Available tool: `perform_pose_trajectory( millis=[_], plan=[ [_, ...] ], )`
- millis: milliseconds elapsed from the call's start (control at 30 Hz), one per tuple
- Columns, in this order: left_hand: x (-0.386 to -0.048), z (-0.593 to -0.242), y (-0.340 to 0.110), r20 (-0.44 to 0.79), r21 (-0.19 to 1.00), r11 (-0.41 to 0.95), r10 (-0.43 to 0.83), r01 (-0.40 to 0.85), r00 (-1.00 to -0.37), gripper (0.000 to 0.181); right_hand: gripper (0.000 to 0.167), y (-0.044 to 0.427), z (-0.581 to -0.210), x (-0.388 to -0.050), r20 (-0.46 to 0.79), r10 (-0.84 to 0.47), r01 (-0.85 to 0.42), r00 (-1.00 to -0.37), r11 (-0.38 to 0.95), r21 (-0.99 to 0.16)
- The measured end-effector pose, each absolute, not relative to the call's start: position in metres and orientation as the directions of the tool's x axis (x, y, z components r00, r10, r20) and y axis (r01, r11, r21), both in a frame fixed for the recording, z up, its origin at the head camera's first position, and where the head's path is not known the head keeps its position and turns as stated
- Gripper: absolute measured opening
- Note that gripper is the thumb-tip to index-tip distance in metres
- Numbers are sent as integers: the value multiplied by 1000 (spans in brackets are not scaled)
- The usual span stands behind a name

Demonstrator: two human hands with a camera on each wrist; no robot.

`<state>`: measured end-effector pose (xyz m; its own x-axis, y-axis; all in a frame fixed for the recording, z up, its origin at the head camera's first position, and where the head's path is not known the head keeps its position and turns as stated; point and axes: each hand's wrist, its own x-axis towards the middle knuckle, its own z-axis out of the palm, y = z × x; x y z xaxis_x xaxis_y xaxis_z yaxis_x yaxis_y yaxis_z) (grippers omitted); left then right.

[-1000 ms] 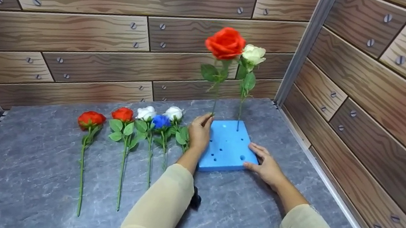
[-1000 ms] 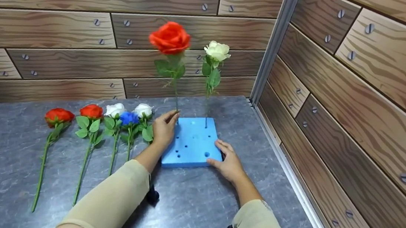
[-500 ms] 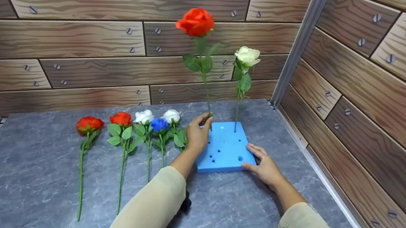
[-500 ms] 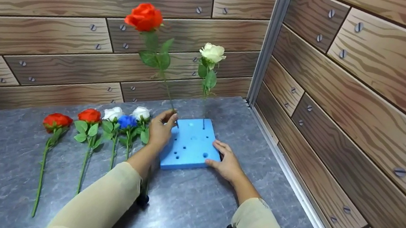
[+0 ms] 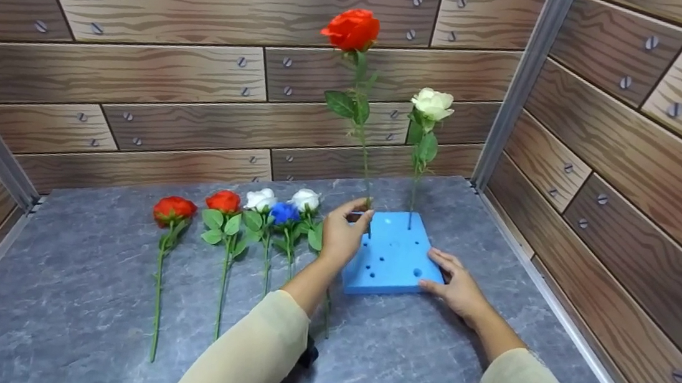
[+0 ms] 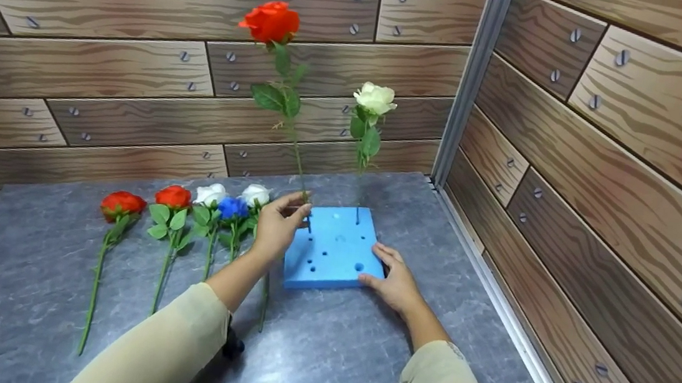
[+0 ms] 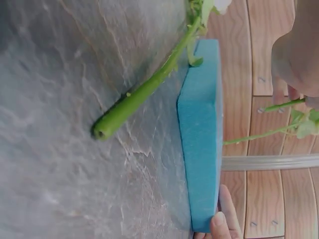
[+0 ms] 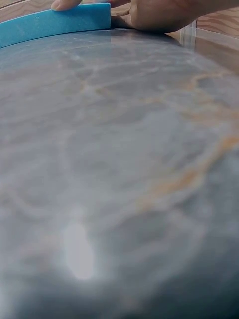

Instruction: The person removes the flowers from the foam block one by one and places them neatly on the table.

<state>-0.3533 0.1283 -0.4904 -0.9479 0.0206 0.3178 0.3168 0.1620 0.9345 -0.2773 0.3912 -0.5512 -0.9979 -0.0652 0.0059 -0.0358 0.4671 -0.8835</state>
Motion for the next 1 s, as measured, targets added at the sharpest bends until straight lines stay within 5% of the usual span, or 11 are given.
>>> perform_pose_trajectory(
  millis=[533, 1000],
  plan=[
    [-323, -482, 88, 206, 973, 91, 60, 211, -977, 31, 80, 385, -553, -280, -4, -87, -40, -996, 492, -870],
    [-303, -475, 46, 253, 959, 115, 70, 260, -965, 32, 82, 393, -553, -284, -10, -96, -41, -995, 513, -857]
  ],
)
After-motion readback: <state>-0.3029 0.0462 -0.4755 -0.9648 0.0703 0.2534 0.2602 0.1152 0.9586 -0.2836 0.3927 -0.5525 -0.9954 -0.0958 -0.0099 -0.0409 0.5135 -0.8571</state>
